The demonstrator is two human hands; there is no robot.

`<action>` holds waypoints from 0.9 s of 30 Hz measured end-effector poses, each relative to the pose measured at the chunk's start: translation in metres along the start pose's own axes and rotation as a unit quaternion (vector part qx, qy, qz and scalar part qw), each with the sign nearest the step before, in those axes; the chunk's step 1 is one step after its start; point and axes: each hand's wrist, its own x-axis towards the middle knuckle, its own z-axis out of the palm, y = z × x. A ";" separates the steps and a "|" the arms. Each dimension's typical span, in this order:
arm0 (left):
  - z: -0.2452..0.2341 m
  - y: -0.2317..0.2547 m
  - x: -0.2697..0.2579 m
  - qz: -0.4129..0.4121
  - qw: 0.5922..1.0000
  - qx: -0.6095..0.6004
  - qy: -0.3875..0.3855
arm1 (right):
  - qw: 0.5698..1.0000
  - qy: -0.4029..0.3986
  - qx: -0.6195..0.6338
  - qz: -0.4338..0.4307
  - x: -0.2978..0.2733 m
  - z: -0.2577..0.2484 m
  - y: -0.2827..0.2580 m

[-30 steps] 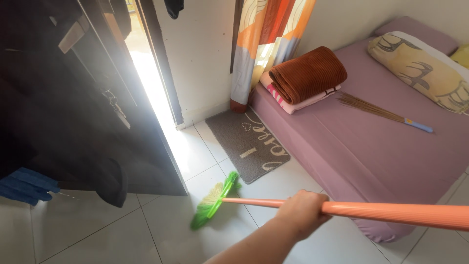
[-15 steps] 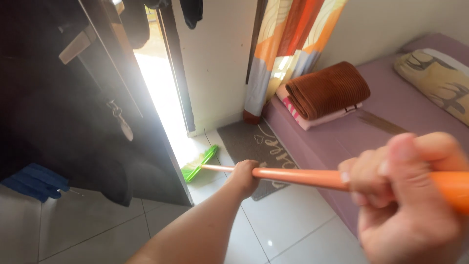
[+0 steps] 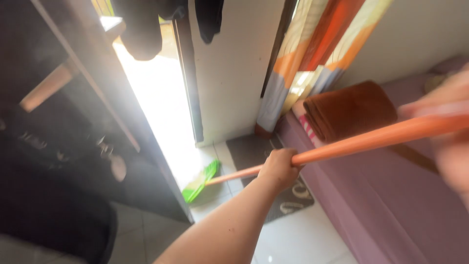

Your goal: Sweep floor, open curtains, dust surfaces, and arrange pillows.

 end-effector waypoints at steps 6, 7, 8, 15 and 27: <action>-0.051 -0.016 0.071 -0.094 0.996 0.008 -0.001 | 0.777 -0.029 0.574 0.257 0.102 0.104 -0.075; -0.056 -0.025 0.077 -0.098 0.995 0.010 0.000 | 0.774 -0.031 0.578 0.257 0.102 0.117 -0.070; -0.060 -0.033 0.083 -0.109 0.994 0.023 -0.008 | 0.764 -0.034 0.589 0.261 0.101 0.130 -0.065; -0.050 -0.166 0.086 -0.184 0.972 0.144 0.034 | 0.755 -0.063 0.595 0.266 0.028 0.249 -0.056; -0.089 -0.050 0.119 -0.189 0.968 0.162 0.024 | 0.822 -0.148 0.485 0.259 0.124 0.206 0.027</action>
